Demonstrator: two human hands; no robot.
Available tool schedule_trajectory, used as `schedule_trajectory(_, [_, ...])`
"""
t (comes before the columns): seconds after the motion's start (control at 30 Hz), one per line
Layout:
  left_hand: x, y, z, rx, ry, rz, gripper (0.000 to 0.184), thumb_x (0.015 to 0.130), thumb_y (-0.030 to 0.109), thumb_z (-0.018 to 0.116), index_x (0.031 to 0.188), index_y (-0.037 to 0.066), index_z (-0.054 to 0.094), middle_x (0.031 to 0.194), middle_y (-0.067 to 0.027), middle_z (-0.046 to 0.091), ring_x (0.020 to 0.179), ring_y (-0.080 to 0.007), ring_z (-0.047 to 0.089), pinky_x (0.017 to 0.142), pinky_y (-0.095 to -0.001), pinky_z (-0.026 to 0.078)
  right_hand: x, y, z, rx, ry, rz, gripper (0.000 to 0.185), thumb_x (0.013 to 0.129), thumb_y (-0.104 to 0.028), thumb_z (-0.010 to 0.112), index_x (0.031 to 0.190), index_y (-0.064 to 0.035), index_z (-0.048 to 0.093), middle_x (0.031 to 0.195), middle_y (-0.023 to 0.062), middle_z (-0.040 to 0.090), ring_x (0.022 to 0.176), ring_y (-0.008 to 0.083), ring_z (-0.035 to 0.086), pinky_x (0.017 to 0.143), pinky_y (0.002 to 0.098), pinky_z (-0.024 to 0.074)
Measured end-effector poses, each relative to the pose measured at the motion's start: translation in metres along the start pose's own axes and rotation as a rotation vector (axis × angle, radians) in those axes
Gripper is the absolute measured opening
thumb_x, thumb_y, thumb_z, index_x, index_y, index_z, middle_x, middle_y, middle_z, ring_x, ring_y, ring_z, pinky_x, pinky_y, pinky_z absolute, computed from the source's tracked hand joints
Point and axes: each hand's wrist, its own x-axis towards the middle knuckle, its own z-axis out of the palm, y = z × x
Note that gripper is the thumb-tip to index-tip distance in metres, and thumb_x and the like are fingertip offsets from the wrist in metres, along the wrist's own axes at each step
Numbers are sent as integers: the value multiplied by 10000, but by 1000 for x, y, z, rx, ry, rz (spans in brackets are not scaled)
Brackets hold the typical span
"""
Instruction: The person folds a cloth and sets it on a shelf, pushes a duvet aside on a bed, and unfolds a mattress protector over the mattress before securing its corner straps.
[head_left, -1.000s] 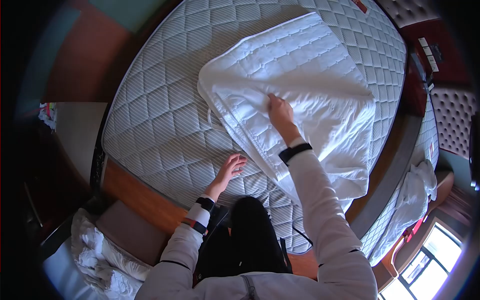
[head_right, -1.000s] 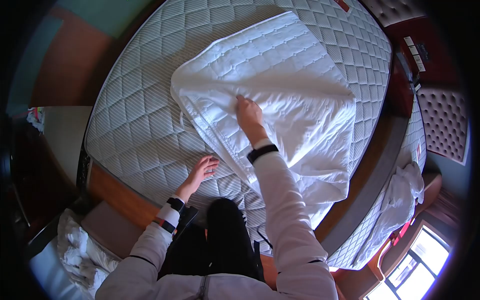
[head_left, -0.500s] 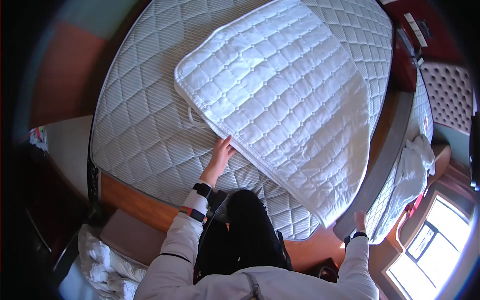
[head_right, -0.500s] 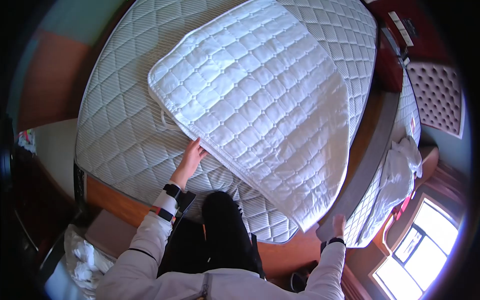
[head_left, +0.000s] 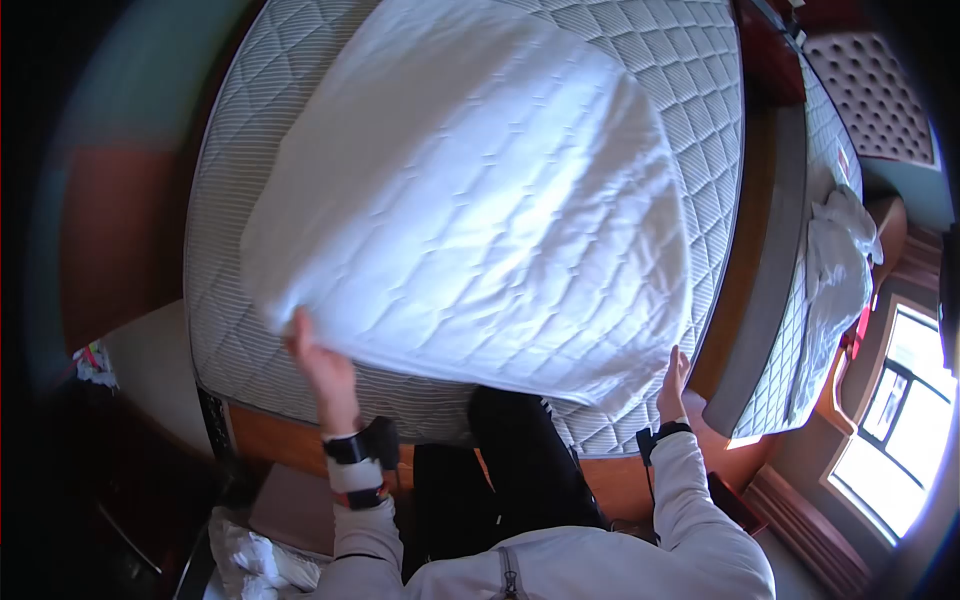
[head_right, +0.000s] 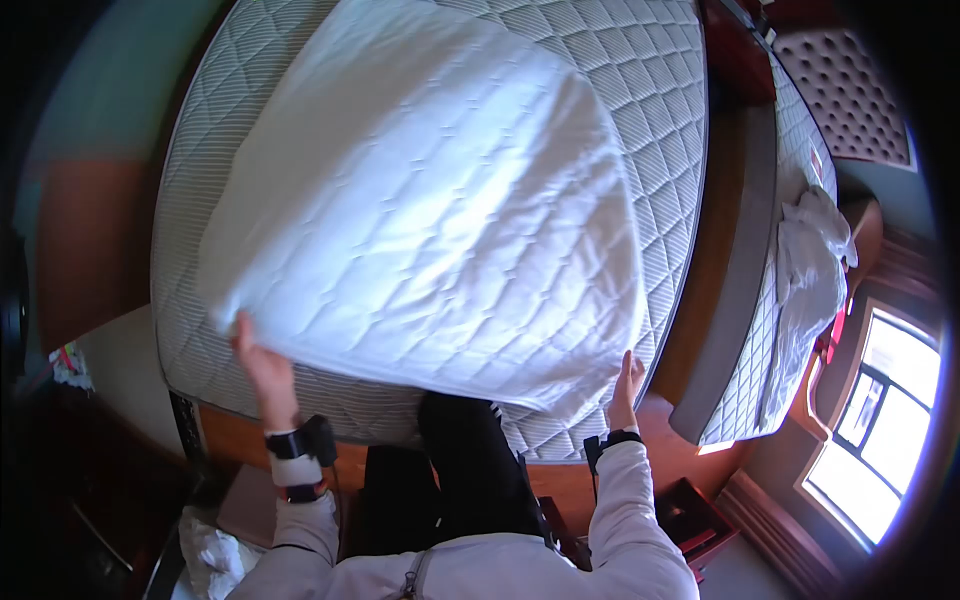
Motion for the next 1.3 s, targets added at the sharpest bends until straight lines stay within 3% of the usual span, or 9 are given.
schedule_trajectory(0.1, [13,58,-82,-90,34,-155,601,949,416,485,1396,31,370,1335,-143,495,1215,-302,491,1044,-465,386,-18,-7,-2,-64,-133,147,745,890,-576,539,1375,-51,332,1267,134,526,1148,202,501,960,320,376])
schedule_trajectory(0.2, [14,51,-184,232,216,-4,523,961,365,493,1359,33,428,1317,-121,511,1196,-277,505,1042,-445,384,-27,25,23,183,-733,454,701,903,-607,479,1345,-65,427,1192,103,604,1081,203,566,884,363,450])
schedule_trajectory(0.3, [-6,14,-246,353,325,-121,483,978,364,475,1334,38,455,1322,-113,507,1211,-247,487,1058,-410,360,-86,15,80,333,-852,653,710,883,-565,558,1345,-43,430,1183,89,599,1081,231,564,893,374,452])
schedule_trajectory(0.4, [-15,-21,-263,198,223,-221,491,990,391,448,1323,31,465,1306,-113,513,1222,-230,469,1060,-371,349,-99,30,124,242,-970,459,632,852,-428,669,1302,-25,481,1130,88,617,1057,222,574,909,378,446])
schedule_trajectory(0.53, [-34,-19,-209,-38,177,-203,500,982,399,473,1297,12,484,1283,-112,523,1205,-230,478,1025,-356,385,-119,-27,128,111,-782,223,476,811,-253,713,1177,20,579,1051,106,642,947,215,619,852,352,482])
schedule_trajectory(0.87, [-54,55,-238,394,-3,-152,599,893,284,639,1326,-29,369,1291,-130,487,1167,-225,492,971,-371,417,-220,-96,8,196,-809,13,487,791,-217,716,1206,-12,565,1058,111,650,920,227,646,798,363,522])
schedule_trajectory(1.1, [-107,102,-299,441,-129,-208,497,904,179,604,1343,49,410,1272,-90,525,1113,-215,544,875,-390,480,-302,-20,-40,-111,-828,-274,486,787,-234,710,1193,-3,579,1040,109,655,930,202,636,794,333,513])
schedule_trajectory(1.23, [-105,72,-399,674,-95,-208,472,910,175,588,1336,57,422,1247,-88,545,1091,-221,560,834,-391,503,-339,17,-92,63,-835,-123,467,789,-202,687,1192,4,574,1040,115,655,938,201,635,823,335,510])
schedule_trajectory(1.3, [-142,86,-373,688,-15,-283,458,904,183,589,1313,40,441,1243,-89,550,1081,-220,564,828,-390,505,-334,43,-111,57,-833,-96,459,790,-182,673,1196,7,570,1035,115,657,940,201,636,839,338,507])
